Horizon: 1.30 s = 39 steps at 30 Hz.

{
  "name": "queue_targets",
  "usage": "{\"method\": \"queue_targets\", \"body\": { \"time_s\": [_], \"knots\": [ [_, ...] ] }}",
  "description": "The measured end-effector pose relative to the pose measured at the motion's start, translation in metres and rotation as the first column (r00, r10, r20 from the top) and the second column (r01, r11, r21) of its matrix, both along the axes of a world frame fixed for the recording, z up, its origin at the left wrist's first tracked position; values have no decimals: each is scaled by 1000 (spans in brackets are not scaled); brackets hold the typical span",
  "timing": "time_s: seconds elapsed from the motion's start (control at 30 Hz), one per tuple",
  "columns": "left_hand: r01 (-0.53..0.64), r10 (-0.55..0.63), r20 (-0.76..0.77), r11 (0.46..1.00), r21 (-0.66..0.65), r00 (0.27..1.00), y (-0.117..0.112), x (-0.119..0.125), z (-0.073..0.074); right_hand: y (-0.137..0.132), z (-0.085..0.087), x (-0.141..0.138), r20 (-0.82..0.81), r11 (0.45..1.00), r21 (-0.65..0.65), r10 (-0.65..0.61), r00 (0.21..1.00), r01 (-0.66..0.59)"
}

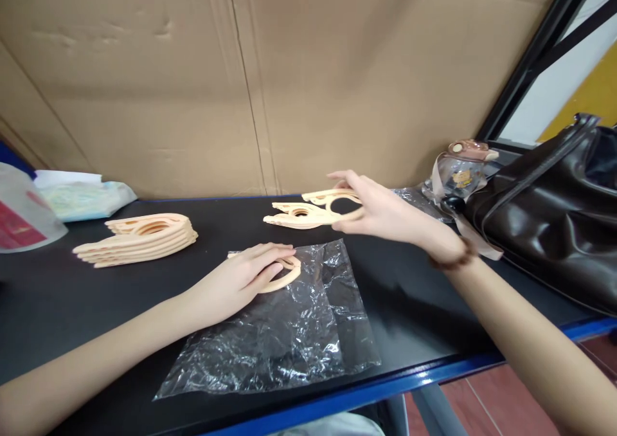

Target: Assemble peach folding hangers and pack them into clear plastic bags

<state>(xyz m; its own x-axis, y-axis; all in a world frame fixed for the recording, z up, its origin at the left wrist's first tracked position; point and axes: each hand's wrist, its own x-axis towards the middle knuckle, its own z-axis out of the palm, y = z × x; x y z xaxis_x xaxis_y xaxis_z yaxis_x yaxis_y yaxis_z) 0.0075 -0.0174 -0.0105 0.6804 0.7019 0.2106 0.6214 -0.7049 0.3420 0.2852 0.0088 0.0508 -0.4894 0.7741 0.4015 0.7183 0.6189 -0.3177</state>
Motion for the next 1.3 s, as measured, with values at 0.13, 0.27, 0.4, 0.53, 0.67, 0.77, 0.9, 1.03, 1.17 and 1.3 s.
{"method": "queue_targets", "body": {
  "time_s": [0.13,0.27,0.4,0.53,0.67,0.77,0.9,1.03,1.17,1.3],
  "knots": [
    [8,-5,66,999,-52,998,3,1,-3,-51,-10,22,194,982,154,-136,971,106],
    [20,-15,90,998,-63,996,3,2,-5,-86,-24,28,325,976,180,-179,929,125],
    [9,-3,78,996,-84,997,2,2,-3,-104,-25,24,334,994,68,-109,936,91],
    [10,0,102,995,-103,995,2,2,-3,-112,-19,16,316,991,-116,-31,948,71],
    [1,19,141,990,-140,990,1,2,-4,-107,-23,2,274,963,-263,7,962,68],
    [-17,44,171,988,-156,984,1,2,-5,-101,-34,-11,174,950,-313,38,984,19],
    [-21,51,184,987,-160,982,0,2,-4,-97,-47,-21,19,925,-360,139,990,-123],
    [-9,41,194,986,-166,980,0,2,-4,-95,-47,-12,12,909,-396,150,989,-133],
    [-6,46,206,982,-189,977,0,2,-4,-92,-40,6,116,920,-392,58,992,-8],
    [-12,55,207,979,-202,977,0,3,-3,-89,-41,6,68,916,-401,52,996,-21]
  ]
}}
